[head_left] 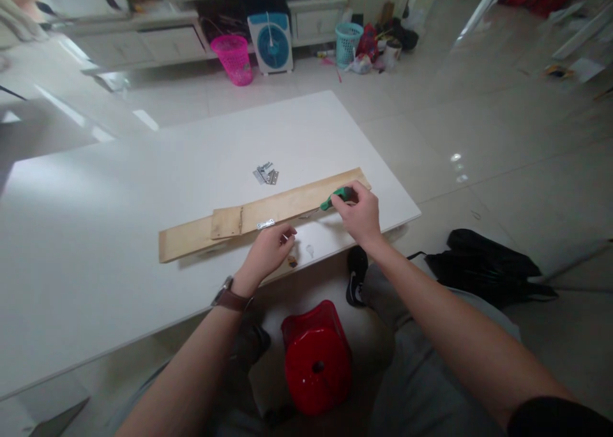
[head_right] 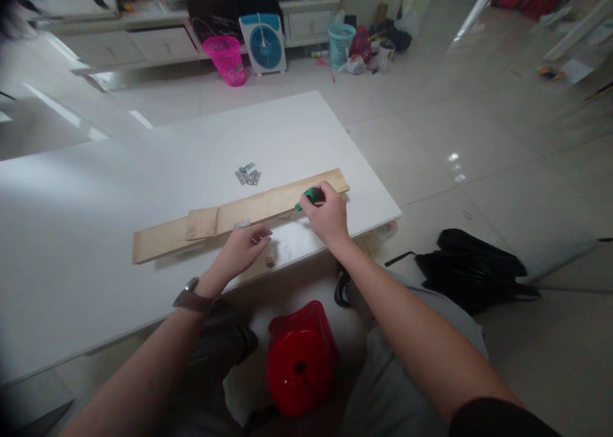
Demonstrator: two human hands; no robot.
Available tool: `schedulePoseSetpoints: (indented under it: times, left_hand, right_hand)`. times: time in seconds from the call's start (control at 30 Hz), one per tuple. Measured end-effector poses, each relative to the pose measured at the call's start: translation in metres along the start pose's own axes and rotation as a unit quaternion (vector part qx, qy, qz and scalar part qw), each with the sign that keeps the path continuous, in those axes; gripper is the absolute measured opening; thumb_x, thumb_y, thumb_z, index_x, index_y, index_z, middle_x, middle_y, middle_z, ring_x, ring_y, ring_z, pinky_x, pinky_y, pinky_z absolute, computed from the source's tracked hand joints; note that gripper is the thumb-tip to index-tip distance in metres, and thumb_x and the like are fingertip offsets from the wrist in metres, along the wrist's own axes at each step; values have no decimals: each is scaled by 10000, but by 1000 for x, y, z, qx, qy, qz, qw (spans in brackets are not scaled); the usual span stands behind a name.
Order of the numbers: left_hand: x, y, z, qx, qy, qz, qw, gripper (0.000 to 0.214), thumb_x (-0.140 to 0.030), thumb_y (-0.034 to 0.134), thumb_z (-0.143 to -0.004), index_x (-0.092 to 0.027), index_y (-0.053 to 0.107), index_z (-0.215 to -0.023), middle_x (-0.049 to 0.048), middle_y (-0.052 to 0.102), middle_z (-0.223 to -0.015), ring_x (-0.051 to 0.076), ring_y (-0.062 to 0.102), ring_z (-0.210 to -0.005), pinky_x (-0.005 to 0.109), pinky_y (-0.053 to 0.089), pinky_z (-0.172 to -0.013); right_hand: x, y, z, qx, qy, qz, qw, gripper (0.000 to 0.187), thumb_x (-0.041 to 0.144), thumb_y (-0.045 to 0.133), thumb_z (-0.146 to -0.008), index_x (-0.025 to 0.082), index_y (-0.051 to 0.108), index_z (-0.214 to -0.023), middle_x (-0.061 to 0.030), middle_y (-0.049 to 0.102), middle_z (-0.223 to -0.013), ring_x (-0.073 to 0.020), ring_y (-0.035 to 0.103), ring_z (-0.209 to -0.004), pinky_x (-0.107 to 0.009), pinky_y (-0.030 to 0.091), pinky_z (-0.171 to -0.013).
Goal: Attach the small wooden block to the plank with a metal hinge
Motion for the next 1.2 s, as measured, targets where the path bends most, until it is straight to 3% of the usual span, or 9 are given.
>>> schedulePoseSetpoints:
  times: [0.4,0.57,0.67,0.9,1.03,1.2]
  left_hand:
    - [22,-14,9,-16,-25,-2,1000,178,-156,674,-823,-201,775,-962,75,813,-929,215,728,-759,346,573,-754]
    - [22,-9,11,-12,-17,64,998,414,-111,686,-785,-177,754,-1188,121,808,-1162,204,757,-804,339,603,-784]
    - [20,-8,9,-5,-17,85,996,401,-184,711,-849,-175,743,-1249,135,804,-1198,210,759,-809,353,607,-797]
    - [18,-20,7,-11,-13,54,998,171,-208,636,-937,-192,783,-1024,105,825,-996,251,750,-855,369,575,-821]
    - [20,-28,9,-14,-21,41,999,185,-235,599,-953,-196,776,-918,105,819,-943,265,739,-864,367,540,-810]
    - [22,-37,12,-14,-25,39,999,233,-260,576,-958,-192,748,-817,72,771,-781,232,679,-737,344,491,-751]
  right_hand:
    - [28,13,1,-13,-21,-38,999,213,395,720,-856,250,588,-771,30,621,-728,-144,589,-699,-315,547,-691]
    - [39,25,3,-2,-21,-59,998,252,440,722,-865,254,574,-783,32,581,-724,-138,562,-668,-303,539,-625]
    - [45,35,3,2,-29,-76,997,271,441,723,-877,258,549,-778,38,554,-723,-135,549,-665,-312,559,-647]
    - [55,52,0,-2,-25,-94,995,283,453,701,-897,265,515,-798,35,525,-743,-135,538,-691,-293,571,-648]
    - [56,57,-3,-9,-26,-105,994,298,452,712,-889,264,508,-779,35,505,-730,-133,517,-685,-288,563,-633]
    - [55,64,-4,-6,-32,-90,995,326,501,688,-909,268,494,-788,34,493,-736,-133,525,-690,-285,564,-640]
Point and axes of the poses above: each hand's wrist, its own z-axis away from the middle knuckle, its own y-axis out of the palm, x = y × z, the point moved 4 cm from there along -z, towards the middle knuckle
